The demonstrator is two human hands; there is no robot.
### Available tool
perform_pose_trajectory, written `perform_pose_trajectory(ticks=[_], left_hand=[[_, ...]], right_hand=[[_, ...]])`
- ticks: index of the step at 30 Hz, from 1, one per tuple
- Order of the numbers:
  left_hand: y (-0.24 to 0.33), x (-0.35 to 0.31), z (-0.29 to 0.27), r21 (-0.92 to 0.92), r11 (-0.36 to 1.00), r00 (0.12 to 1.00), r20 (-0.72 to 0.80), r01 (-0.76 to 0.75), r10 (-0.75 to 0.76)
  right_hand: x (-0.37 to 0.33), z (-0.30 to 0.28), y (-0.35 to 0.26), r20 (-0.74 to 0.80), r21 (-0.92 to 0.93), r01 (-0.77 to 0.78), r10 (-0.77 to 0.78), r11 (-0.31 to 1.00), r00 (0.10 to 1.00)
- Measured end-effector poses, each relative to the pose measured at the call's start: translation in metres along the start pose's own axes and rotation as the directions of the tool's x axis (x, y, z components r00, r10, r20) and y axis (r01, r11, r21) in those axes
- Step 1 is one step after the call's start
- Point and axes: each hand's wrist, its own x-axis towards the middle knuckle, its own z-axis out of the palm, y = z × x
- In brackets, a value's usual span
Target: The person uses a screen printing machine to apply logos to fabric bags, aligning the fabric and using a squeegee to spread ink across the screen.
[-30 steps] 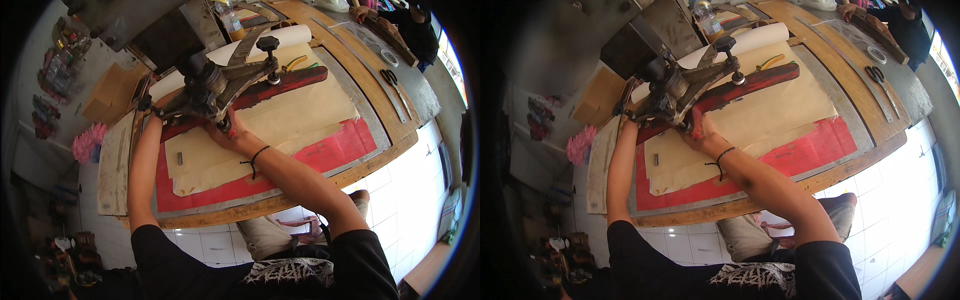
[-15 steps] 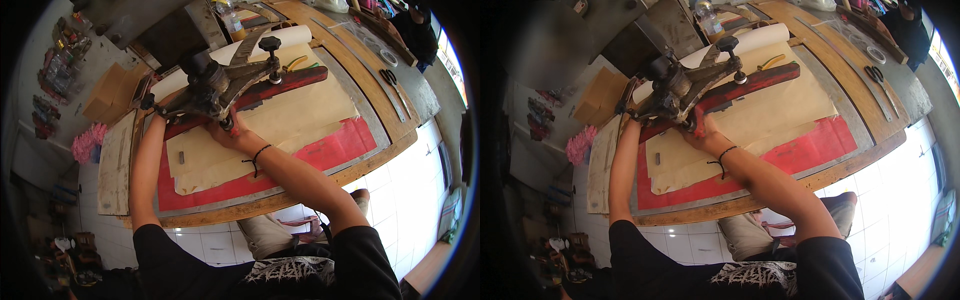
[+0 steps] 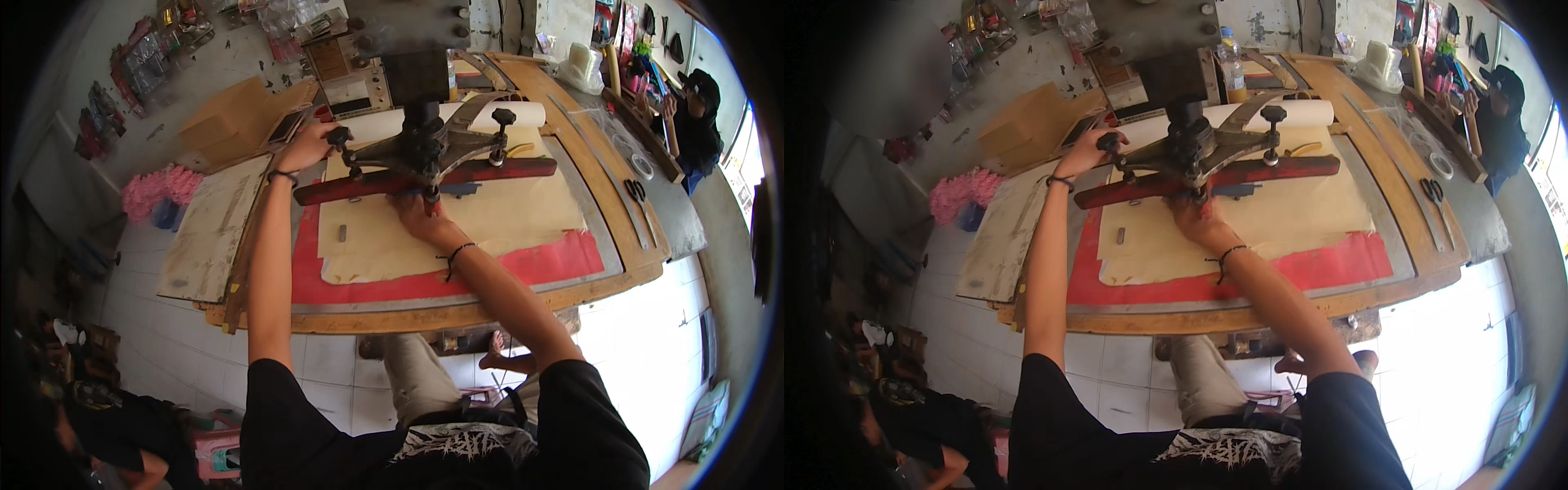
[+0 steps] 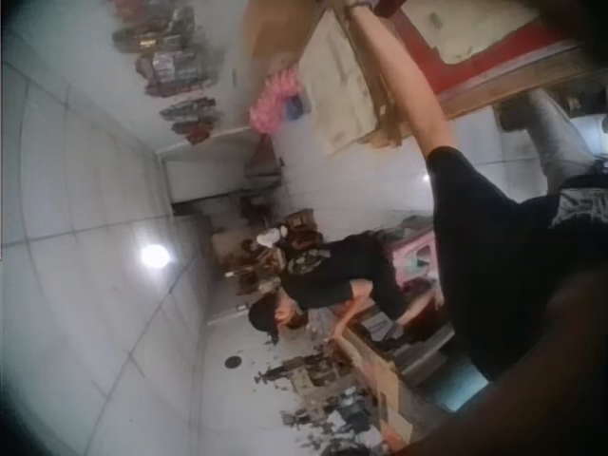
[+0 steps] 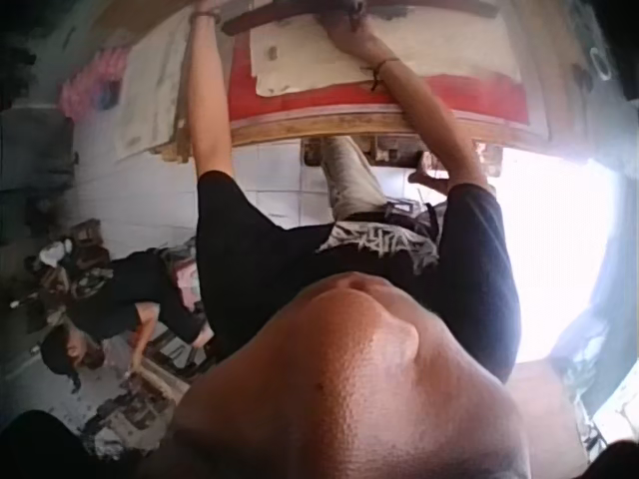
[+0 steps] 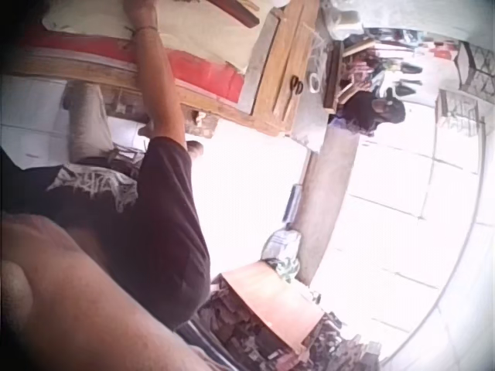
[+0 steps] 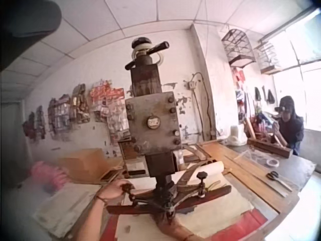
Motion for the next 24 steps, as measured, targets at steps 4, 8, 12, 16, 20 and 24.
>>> perform_pose_trajectory(ticks=[4,8,12,16,20,24], left_hand=[[0.024,0.002,0.051,-0.295,0.951,0.953,-0.304,-0.088,-0.006],[-0.011,-0.107,0.023,-0.613,0.79,0.839,-0.424,0.012,-0.342],[-0.042,-0.113,0.036,-0.922,0.096,0.875,-0.386,-0.375,-0.293],[-0.049,-0.117,0.042,-0.954,0.143,0.884,-0.297,-0.263,-0.359],[-0.058,-0.105,0.054,-0.902,0.432,0.865,-0.224,-0.009,-0.45],[-0.082,-0.109,0.074,-0.639,0.759,0.838,-0.339,0.129,-0.428]], right_hand=[[-0.074,0.048,-0.072,0.426,0.499,-0.463,0.258,0.733,0.867],[0.001,-0.016,-0.026,0.479,0.695,-0.504,0.192,0.513,0.856],[-0.019,-0.001,-0.017,0.442,0.491,-0.457,0.241,0.742,0.864],[-0.018,-0.018,0.0,0.495,0.737,-0.583,0.315,0.341,0.81],[-0.017,-0.016,0.012,0.67,0.707,-0.707,0.354,-0.034,0.653],[-0.007,-0.039,0.036,0.674,0.696,-0.714,0.41,-0.077,0.614]])
